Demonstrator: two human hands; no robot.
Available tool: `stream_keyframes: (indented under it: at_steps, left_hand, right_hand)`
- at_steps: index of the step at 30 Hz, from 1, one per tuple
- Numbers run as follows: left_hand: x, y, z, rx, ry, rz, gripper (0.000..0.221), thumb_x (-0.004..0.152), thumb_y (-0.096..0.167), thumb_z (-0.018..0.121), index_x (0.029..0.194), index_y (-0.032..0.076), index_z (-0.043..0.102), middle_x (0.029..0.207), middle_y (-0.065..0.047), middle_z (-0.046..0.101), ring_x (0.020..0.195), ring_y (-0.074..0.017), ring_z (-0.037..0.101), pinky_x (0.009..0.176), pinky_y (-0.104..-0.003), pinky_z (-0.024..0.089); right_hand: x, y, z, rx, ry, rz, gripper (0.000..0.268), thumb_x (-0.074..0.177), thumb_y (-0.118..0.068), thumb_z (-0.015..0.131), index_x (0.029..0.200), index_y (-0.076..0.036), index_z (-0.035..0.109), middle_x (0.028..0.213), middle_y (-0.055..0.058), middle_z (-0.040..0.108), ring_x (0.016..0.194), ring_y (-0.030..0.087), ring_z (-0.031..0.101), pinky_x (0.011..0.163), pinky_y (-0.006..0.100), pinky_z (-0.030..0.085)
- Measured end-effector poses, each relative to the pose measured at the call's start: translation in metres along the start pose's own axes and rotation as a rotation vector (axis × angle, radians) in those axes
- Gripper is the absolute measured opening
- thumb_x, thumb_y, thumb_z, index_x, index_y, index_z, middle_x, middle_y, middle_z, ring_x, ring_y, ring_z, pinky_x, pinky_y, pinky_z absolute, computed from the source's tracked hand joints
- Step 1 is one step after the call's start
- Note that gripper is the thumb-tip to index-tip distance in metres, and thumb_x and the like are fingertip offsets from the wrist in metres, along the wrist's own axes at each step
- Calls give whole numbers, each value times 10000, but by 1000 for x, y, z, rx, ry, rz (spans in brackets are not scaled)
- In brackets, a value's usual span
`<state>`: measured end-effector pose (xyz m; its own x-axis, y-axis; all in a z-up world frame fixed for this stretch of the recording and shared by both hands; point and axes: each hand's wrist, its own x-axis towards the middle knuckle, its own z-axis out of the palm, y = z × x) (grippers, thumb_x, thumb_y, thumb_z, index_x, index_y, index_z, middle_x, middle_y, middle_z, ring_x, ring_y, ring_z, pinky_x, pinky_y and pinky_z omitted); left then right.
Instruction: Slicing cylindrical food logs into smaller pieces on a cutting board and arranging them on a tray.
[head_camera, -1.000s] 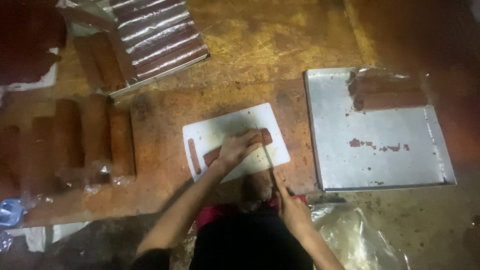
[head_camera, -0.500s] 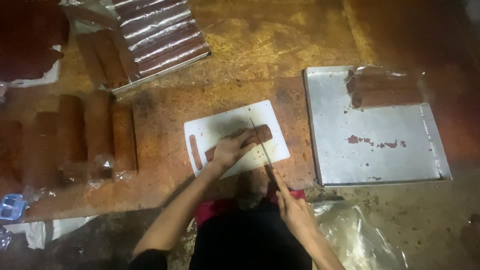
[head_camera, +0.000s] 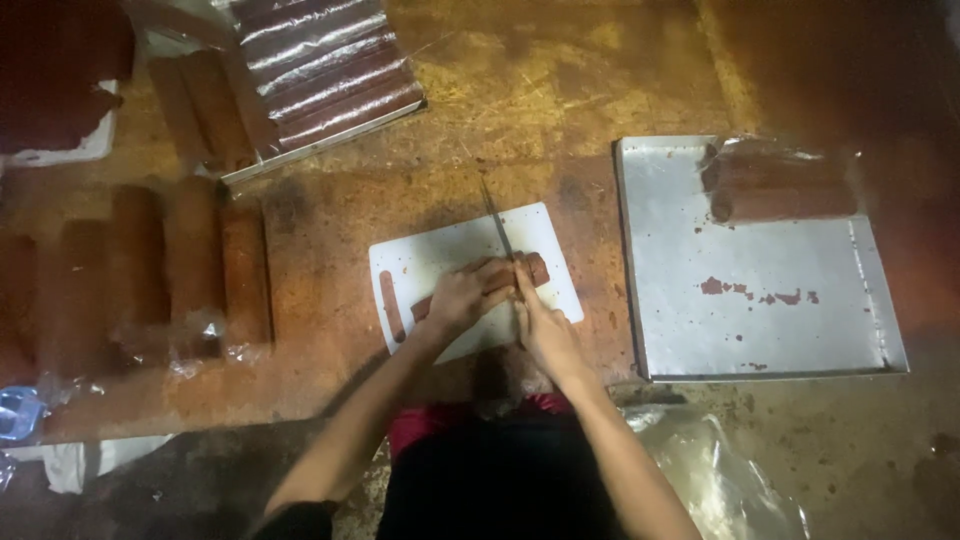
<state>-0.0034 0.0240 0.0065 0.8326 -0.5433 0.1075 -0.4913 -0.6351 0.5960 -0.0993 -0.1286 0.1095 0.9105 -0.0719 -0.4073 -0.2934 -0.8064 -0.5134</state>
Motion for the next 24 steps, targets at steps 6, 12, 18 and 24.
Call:
stream_keyframes:
  at_steps: [6, 12, 18, 24]
  left_hand:
    - [3, 2, -8, -145, 55, -10, 345, 977, 381, 718, 1295, 262, 664, 1152, -76, 756, 1048, -306, 745, 829, -439, 601]
    - [1, 6, -13, -127, -151, -198, 534, 885, 634, 523, 1339, 362, 590, 1387, 31, 628, 1182, -296, 642, 916, -451, 462]
    - [-16, -25, 3, -86, -144, -66, 555, 940, 570, 579, 1400, 266, 524, 1196, -100, 701, 1096, -381, 656, 859, -473, 486]
    - [-25, -1, -14, -94, -91, -97, 429, 958, 536, 535, 1287, 264, 576, 1439, -9, 589, 1226, -289, 623, 897, -460, 502]
  right_hand:
    - [-46, 44, 30, 75, -89, 102, 611, 1073, -331, 351, 1630, -489, 154, 1203, 363, 683, 1166, 534, 656, 1027, 623, 511]
    - [-97, 87, 54, -50, -109, 188, 725, 1043, -356, 444, 1612, -585, 57, 786, 302, 703, 751, 491, 712, 760, 586, 527]
    - [-125, 65, 22, 29, -35, 162, 707, 1014, -333, 509, 1588, -577, 175, 1094, 15, 810, 1007, 120, 733, 886, 224, 438]
    - [-120, 60, 20, 77, 21, 61, 739, 990, -194, 524, 1570, -539, 224, 1548, -128, 485, 901, 160, 827, 1116, 305, 366]
